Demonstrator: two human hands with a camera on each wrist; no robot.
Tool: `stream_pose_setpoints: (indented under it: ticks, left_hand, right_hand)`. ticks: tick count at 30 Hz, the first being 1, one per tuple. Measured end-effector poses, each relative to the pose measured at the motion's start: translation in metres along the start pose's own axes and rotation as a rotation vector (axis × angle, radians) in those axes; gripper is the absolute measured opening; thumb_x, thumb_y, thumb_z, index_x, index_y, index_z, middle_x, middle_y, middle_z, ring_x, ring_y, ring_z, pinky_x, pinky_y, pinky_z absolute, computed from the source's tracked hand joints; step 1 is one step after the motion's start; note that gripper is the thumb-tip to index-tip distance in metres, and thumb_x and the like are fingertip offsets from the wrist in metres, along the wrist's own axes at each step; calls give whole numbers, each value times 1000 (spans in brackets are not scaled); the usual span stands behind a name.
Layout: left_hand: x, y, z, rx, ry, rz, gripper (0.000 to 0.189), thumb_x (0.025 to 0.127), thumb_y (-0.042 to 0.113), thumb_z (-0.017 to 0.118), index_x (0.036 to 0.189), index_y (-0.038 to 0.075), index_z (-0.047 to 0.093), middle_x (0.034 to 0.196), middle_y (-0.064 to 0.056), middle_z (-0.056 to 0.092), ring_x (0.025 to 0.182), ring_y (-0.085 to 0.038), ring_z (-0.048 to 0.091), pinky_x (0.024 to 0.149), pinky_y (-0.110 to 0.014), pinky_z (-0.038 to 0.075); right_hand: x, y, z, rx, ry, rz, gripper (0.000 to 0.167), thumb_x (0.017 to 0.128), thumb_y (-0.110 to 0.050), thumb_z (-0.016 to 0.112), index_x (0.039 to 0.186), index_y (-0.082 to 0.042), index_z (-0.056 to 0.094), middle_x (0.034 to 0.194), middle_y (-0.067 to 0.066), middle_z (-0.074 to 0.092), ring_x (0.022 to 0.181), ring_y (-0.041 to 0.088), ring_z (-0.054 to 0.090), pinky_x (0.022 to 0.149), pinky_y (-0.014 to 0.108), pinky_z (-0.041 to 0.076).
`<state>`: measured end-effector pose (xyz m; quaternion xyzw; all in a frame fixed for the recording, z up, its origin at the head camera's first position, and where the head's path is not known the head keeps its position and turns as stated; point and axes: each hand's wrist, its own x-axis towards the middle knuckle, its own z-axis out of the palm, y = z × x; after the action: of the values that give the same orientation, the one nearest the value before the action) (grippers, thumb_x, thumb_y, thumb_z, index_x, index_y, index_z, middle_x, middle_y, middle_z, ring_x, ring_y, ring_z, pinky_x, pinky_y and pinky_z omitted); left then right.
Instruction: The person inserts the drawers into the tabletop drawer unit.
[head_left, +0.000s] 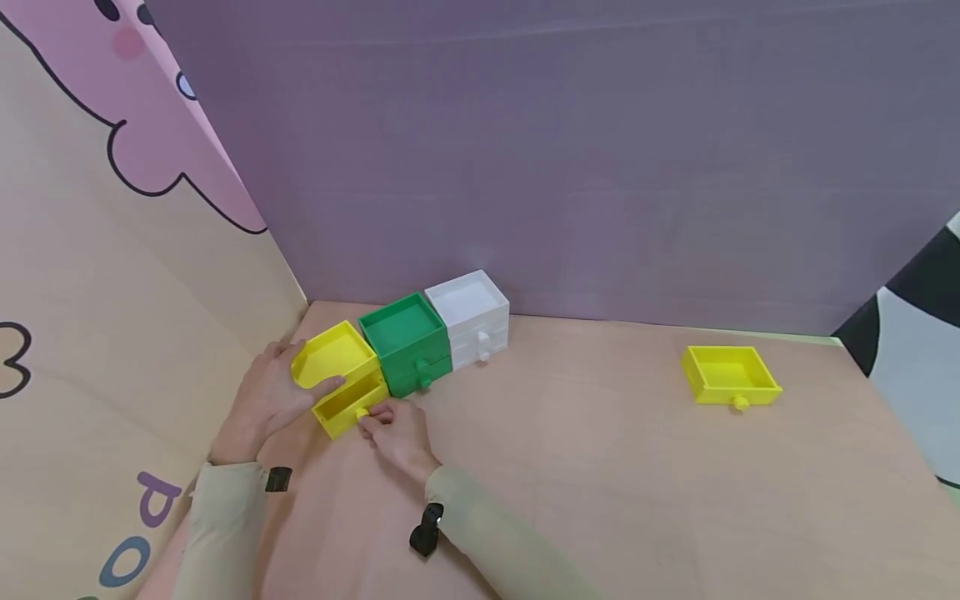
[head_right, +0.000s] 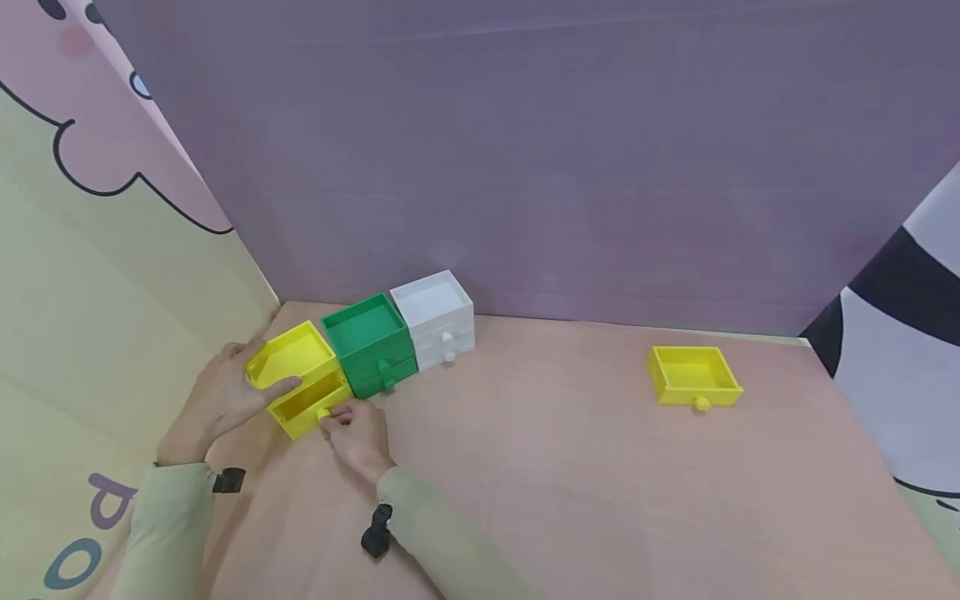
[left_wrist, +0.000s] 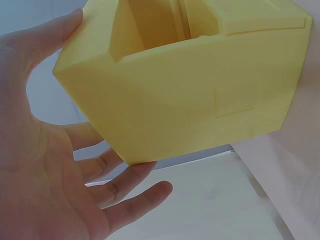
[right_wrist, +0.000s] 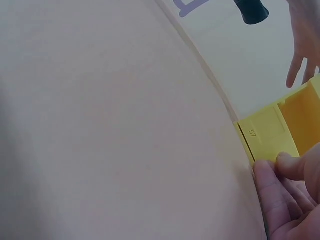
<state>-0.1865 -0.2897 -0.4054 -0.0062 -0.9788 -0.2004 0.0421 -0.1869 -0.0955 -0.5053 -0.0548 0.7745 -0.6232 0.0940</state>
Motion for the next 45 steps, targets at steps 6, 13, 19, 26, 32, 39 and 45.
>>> stream_pose_setpoints:
  ticks: [6,13,19,26,32,39,45]
  left_hand:
    - [0,0,0,-5,-5,-6,101,94,63,68,158,-10,40,152,-40,44,132,-56,50,110,-71,46]
    - [0,-4,0,-6,-6,-2,102,94,63,69,158,-11,39,152,-41,43,133,-57,49,111,-72,45]
    - [-3,-5,0,-9,-10,-5,101,95,62,68,158,-11,40,153,-41,43,133,-57,48,110,-72,45]
    - [-5,-4,2,-11,-19,-7,100,95,62,67,159,-9,39,154,-40,42,135,-58,47,111,-73,44]
    - [-3,-1,2,-16,-21,-9,101,96,64,66,161,-8,37,156,-40,40,137,-58,45,113,-74,42]
    - [-1,-3,3,-24,-9,-3,102,95,64,67,160,-9,38,157,-40,40,139,-59,44,113,-74,41]
    - [0,-3,3,-32,-8,2,102,95,65,67,160,-8,38,158,-40,39,139,-58,43,114,-74,40]
  right_hand:
    - [-1,0,-2,-12,-5,-6,13,97,-14,78,102,-2,75,84,4,79,66,9,71,66,22,62]
    - [-8,-1,-4,-25,-25,-33,14,98,-16,78,104,-4,77,86,3,79,67,7,71,67,20,61]
    - [-15,-1,-7,-14,-48,-65,15,98,-18,78,105,-5,77,88,4,81,68,8,72,68,20,61]
    - [-27,-3,-24,-78,-59,-121,19,98,-22,79,108,-6,77,98,3,81,86,7,74,80,20,62]
    - [-36,1,-51,-153,-74,-157,24,99,-19,77,117,-3,75,108,5,81,99,15,77,92,27,63]
    - [-42,10,-84,-216,-95,-165,22,98,-20,76,113,-4,76,106,4,81,98,17,77,91,30,63]
    - [-48,8,-112,-207,-106,-166,23,98,-18,75,114,-1,75,105,7,81,95,18,77,83,26,62]
